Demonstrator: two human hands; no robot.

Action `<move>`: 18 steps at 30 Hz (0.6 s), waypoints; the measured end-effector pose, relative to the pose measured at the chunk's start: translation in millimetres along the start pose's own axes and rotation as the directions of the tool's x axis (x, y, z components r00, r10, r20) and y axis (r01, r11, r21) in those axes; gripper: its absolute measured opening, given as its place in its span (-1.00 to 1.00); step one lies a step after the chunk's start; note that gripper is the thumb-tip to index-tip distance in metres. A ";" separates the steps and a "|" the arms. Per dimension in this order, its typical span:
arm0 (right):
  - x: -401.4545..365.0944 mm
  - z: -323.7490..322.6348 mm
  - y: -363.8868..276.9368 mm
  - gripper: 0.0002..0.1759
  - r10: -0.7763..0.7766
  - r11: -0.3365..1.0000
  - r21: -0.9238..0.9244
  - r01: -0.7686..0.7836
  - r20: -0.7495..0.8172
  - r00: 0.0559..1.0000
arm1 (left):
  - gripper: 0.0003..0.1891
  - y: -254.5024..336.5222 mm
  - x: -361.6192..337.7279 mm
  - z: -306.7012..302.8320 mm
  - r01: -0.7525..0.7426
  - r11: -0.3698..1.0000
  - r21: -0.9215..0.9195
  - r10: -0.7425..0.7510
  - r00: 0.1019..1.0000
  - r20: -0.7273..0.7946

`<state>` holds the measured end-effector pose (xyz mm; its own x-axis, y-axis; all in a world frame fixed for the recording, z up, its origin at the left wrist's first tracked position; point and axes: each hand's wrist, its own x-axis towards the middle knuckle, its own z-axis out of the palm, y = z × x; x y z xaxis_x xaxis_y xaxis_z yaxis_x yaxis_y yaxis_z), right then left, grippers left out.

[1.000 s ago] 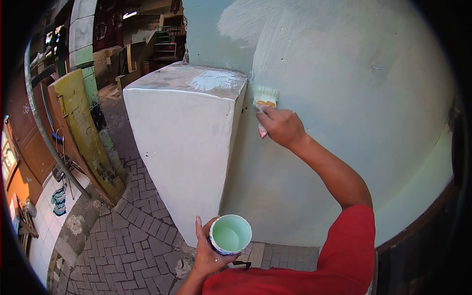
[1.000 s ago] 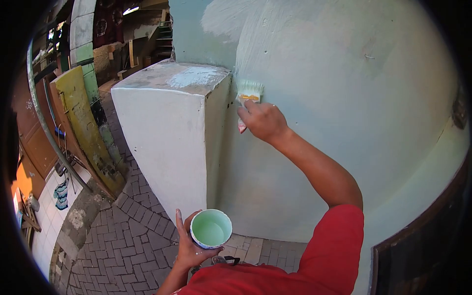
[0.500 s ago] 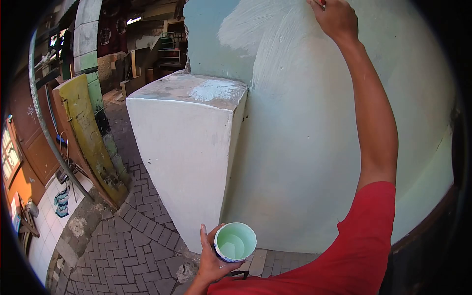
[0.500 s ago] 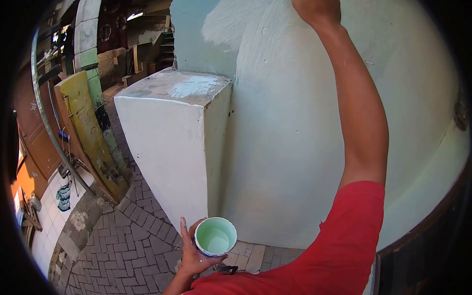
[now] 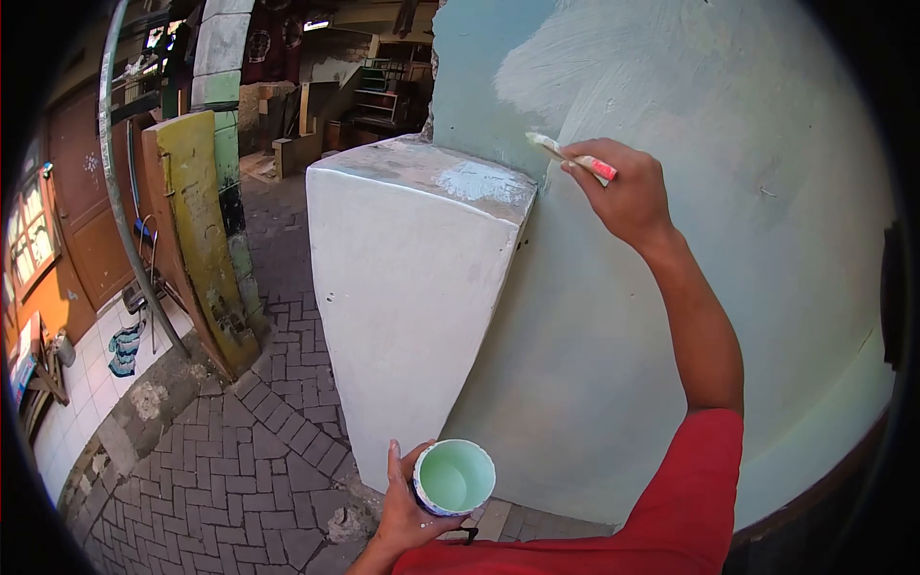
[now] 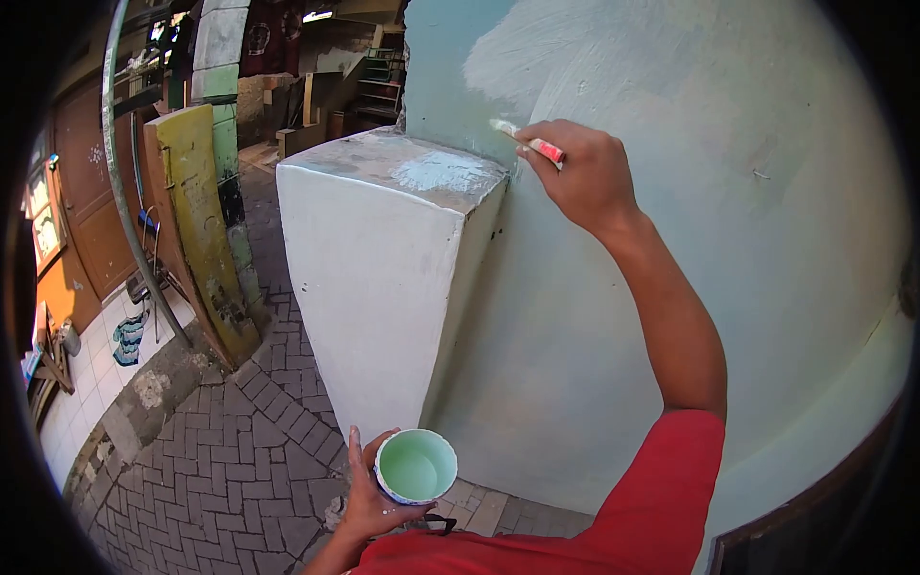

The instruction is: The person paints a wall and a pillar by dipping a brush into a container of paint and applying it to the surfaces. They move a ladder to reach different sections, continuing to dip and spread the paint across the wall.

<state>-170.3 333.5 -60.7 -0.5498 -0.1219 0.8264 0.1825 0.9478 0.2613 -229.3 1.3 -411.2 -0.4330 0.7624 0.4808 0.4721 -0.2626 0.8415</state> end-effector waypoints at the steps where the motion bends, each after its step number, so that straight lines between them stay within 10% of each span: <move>1: 17.4 -3.4 2.2 -0.81 -0.069 0.997 -0.031 0.068 -0.045 0.997 | 0.63 0.9 0.9 0.0 0.012 1.000 -0.006 -0.013 1.000 -0.010; 7: 118.5 50.0 13.1 -0.85 -0.434 0.901 -0.040 0.432 -0.041 0.900 | 0.63 -0.5 9.6 7.6 -0.005 0.999 0.032 0.006 1.000 -0.012; 12: 116.3 95.7 35.5 -0.80 -0.398 0.907 -0.014 0.422 0.300 0.867 | 0.55 -2.0 10.8 17.1 0.014 1.000 -0.024 -0.015 1.000 -0.015; 18: 77.0 3.4 31.7 -0.83 -0.240 0.933 -0.067 0.355 0.618 0.748 | 0.60 -13.9 10.9 8.3 0.037 0.999 -0.012 -0.037 0.999 0.020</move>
<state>-209.7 355.1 9.5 -0.9592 -0.1370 0.2472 0.0297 0.8210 0.5702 -234.2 18.2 -419.7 -0.4349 0.7832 0.4444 0.4464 -0.2411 0.8617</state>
